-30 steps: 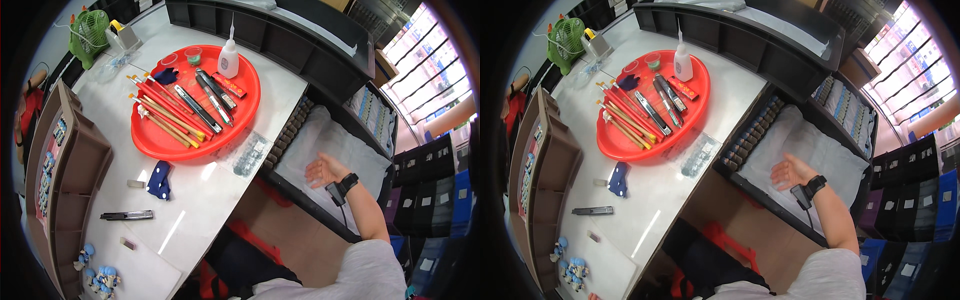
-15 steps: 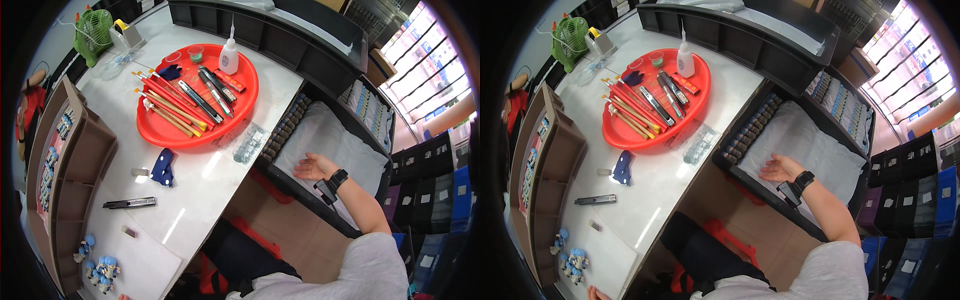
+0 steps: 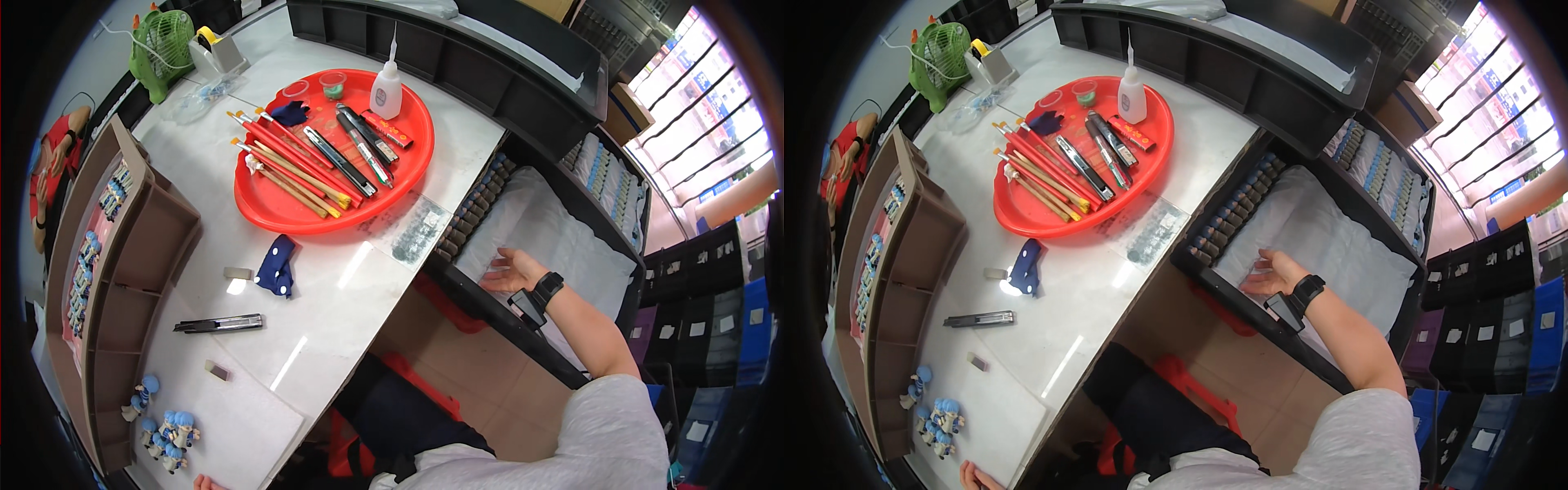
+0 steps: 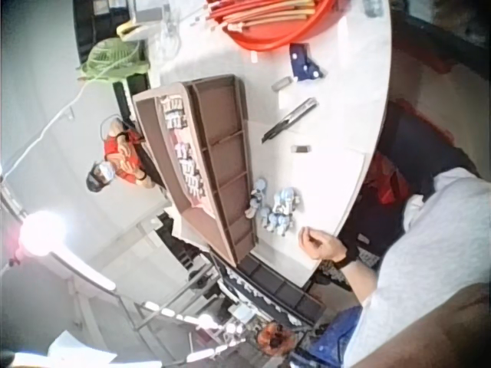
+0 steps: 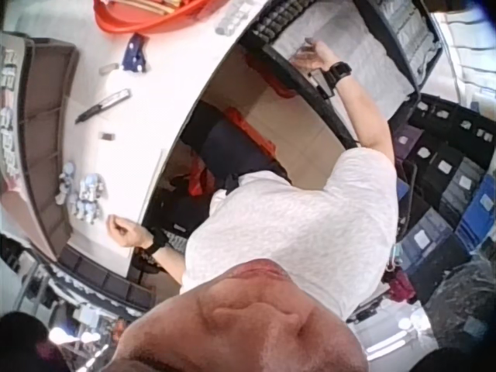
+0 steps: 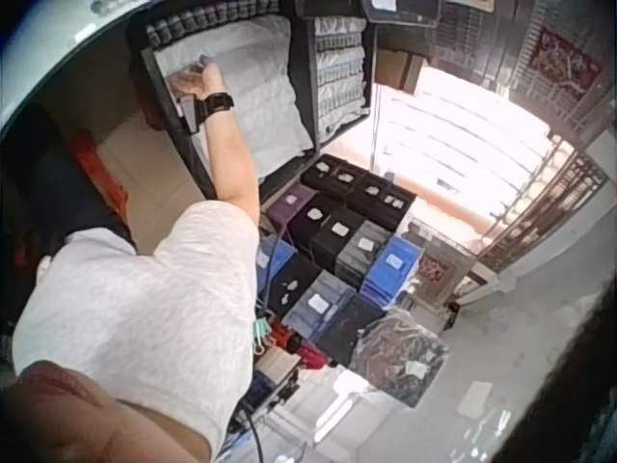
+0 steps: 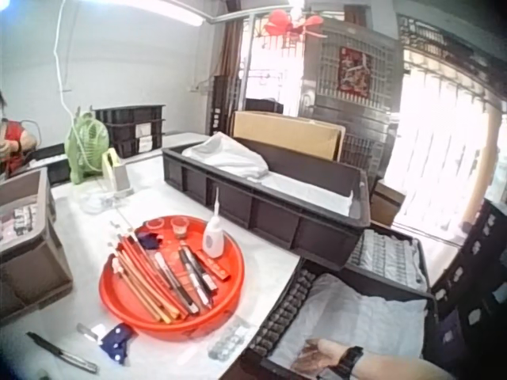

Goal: The person assembles small blue and white figurines by hand at a workstation. They pick up individual components from a tray, fit them together, and place the completed figures into a compartmentalized box. The process is repeated for multiple units throughout the clip.

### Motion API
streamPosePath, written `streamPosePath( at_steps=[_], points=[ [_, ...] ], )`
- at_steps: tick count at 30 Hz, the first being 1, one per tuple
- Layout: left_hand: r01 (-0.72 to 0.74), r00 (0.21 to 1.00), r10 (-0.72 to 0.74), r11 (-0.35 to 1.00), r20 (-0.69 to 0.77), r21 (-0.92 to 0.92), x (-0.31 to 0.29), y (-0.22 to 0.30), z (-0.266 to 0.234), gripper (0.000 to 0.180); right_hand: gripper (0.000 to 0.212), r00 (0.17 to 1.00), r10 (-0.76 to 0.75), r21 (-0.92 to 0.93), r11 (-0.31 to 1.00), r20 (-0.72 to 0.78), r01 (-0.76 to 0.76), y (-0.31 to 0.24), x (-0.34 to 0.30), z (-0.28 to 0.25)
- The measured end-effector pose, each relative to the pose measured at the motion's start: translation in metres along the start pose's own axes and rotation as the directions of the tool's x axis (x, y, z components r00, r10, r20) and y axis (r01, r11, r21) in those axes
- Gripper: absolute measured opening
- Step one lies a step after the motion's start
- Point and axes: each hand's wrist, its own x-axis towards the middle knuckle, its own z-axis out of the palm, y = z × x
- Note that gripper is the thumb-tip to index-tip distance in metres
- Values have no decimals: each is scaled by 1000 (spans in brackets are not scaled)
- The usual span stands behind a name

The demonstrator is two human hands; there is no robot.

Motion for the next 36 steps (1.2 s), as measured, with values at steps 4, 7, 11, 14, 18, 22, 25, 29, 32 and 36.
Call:
streamPosePath(
  at_steps=[4,7,11,14,18,22,25,29,32,36],
  points=[
    [2,1000,-2,1000,3,4,1,0,0,12,71,999,34,45,998,-4,-34,-2,10,1],
    [13,1000,-13,1000,-3,10,1,0,-1,13,81,998,23,18,1000,-58,-22,-7,-5,21],
    [8,1000,-8,1000,12,20,0,-2,-1,12,89,1000,9,98,995,0,-9,-6,-12,21],
    [9,1000,-9,1000,6,18,-1,-4,-2,12,85,995,21,22,999,101,-23,-4,-21,11],
    [3,1000,-3,1000,12,21,1,-2,-3,11,75,975,-209,-165,967,-74,195,-15,-4,-17],
    [13,1000,-13,999,10,38,2,4,-2,11,71,959,-230,9,972,-165,235,-26,3,-6],
    [16,1000,-16,1000,-5,24,1,3,-1,11,73,952,-212,86,968,-220,235,-28,6,10],
    [18,1000,-18,1000,-9,-4,1,3,-1,12,83,956,-237,169,949,-173,266,-28,24,-4],
    [29,1000,-29,1000,-5,-4,-1,-1,1,12,88,956,-187,166,960,-227,227,-31,11,10],
    [28,1000,-28,999,-6,28,0,-2,2,12,85,971,-227,234,943,-76,238,-25,16,-9]
  ],
)
